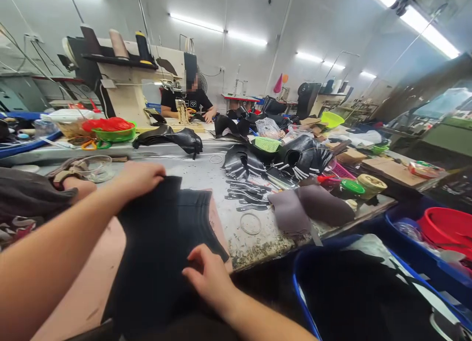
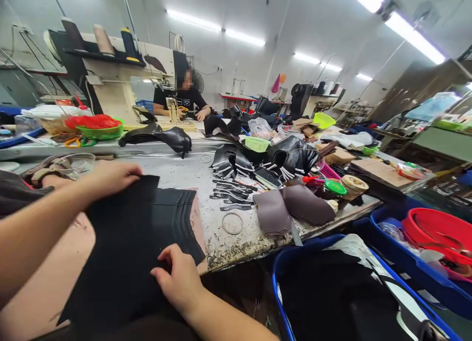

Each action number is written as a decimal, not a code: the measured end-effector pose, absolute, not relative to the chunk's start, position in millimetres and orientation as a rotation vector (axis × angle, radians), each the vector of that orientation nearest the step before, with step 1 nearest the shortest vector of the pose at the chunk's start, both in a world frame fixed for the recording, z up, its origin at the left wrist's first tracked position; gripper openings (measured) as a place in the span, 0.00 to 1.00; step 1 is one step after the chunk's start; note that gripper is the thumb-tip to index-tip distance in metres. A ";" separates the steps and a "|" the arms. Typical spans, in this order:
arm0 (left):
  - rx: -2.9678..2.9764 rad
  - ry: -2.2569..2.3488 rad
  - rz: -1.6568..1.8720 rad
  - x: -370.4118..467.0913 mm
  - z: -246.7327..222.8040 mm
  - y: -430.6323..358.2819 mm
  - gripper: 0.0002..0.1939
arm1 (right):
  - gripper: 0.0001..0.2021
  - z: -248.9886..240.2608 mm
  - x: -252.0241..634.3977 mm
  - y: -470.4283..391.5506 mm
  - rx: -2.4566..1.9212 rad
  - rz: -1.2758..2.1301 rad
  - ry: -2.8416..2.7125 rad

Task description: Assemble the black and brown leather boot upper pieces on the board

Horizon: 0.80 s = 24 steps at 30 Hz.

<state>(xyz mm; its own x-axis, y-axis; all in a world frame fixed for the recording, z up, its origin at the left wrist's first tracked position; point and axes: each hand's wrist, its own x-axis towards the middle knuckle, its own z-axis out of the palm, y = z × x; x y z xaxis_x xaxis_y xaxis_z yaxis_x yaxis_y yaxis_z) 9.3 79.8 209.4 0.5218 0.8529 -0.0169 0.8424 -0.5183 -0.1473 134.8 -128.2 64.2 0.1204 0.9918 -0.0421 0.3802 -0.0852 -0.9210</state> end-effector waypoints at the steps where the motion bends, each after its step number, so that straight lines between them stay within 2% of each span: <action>1: -2.659 -1.449 0.209 19.3 194.2 84.4 0.11 | 0.08 60.1 131.6 -129.8 -1.684 0.894 -1.432; 3: -2.697 -1.411 0.320 31.7 162.6 92.6 0.10 | 0.04 57.2 132.8 -133.5 -1.809 0.782 -1.564; 8: -2.767 -1.362 0.403 39.2 115.4 107.5 0.14 | 0.06 53.8 144.3 -133.9 -1.948 0.780 -1.588; 19: -2.787 -1.462 0.460 53.9 101.7 125.0 0.17 | 0.04 51.4 147.1 -124.6 -1.963 0.828 -1.559; 24: -2.798 -1.464 0.373 55.5 95.7 131.1 0.16 | 0.05 55.0 147.1 -119.0 -2.017 0.804 -1.645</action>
<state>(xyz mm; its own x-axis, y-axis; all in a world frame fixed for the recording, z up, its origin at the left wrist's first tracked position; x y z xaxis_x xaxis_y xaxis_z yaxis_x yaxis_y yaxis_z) 55.5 131.1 95.7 0.5486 0.8055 -0.2240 0.8145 -0.5754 -0.0744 147.1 -119.0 55.0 0.1355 0.9756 -0.1730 0.7359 -0.2160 -0.6417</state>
